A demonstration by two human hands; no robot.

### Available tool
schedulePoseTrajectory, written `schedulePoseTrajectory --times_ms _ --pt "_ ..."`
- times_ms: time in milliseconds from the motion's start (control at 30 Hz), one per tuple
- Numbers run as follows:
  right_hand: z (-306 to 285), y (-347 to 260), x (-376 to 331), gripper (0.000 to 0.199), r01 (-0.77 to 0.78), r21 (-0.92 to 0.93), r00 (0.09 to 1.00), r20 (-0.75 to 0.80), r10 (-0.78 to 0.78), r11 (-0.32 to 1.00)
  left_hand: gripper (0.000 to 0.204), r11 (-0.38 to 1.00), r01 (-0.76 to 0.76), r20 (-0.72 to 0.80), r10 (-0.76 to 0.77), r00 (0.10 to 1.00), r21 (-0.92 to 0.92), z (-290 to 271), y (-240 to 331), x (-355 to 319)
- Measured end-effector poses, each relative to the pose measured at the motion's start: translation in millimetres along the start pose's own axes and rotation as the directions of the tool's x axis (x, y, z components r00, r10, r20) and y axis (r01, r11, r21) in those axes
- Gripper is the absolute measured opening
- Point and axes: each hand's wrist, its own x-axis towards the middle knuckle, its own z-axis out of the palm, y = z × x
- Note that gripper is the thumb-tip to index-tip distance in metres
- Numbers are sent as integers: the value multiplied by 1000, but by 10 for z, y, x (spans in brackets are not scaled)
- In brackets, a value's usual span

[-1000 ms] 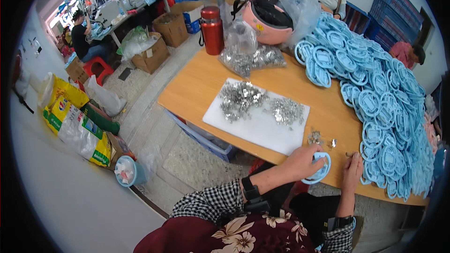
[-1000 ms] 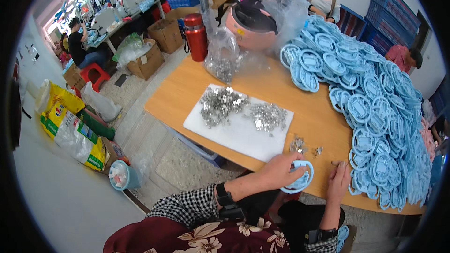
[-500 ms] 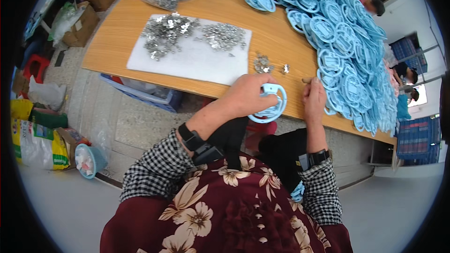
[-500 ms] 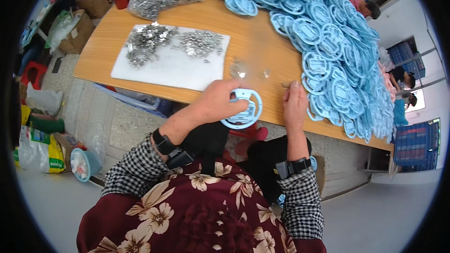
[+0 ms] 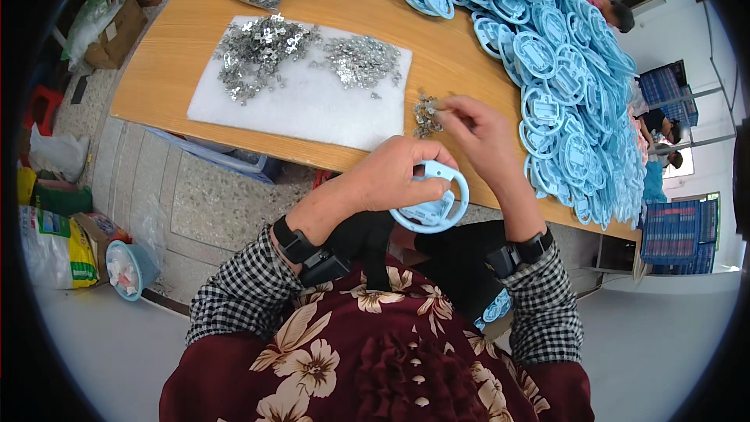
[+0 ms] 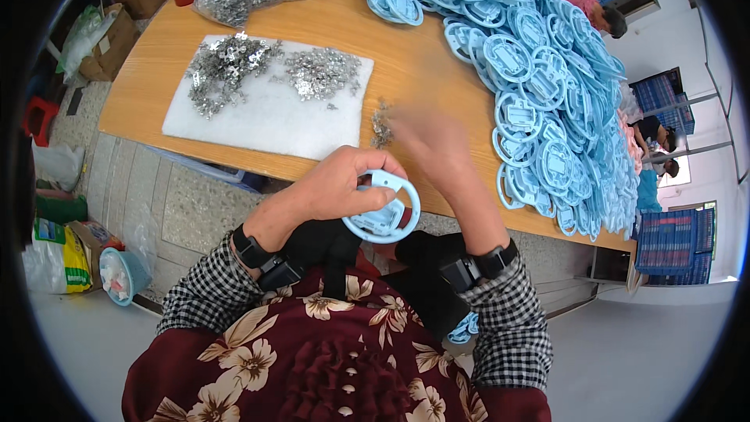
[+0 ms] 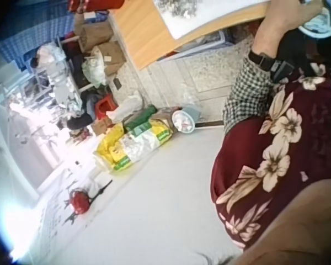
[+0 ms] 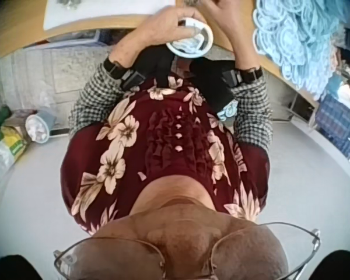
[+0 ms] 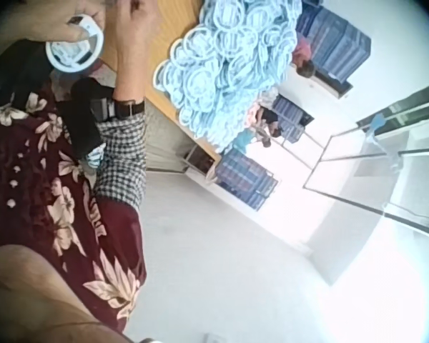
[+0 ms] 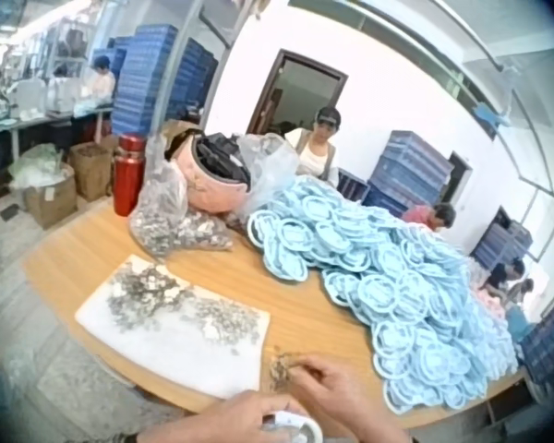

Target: Assembling small silver metal components into light blue circular plastic frames using a needle tool.

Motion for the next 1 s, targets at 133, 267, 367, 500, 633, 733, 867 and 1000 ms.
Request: schedulePoseTrajectory --times_ms 133,267,367,500,633,733,867,1000 --pt "310 -244 440 22 28 -247 943 327 56 969 29 990 76 76 -67 995 -122 -50 29 -33" --pt "501 -91 676 18 281 -178 881 437 -180 943 26 986 78 98 -64 993 -150 -71 44 -25" --pt "530 -110 740 15 352 -171 841 490 -230 920 25 980 59 113 -38 993 -190 -102 39 -7" --pt "537 -162 763 13 324 -221 847 501 -177 920 24 982 42 140 -17 990 -182 -115 20 14" --pt "463 -102 758 16 252 -192 871 473 -135 948 26 980 26 90 -8 996 -200 -74 2 29" --pt "299 -143 693 16 34 -96 889 458 14 995 26 981 4 60 8 998 -196 -67 -7 38" --pt "-54 -110 432 16 -320 142 880 411 238 937 24 976 67 51 -57 997 -209 -6 11 49" --pt "-410 -195 65 23 -481 233 857 330 397 845 24 931 179 -25 -197 980 -317 56 23 102"
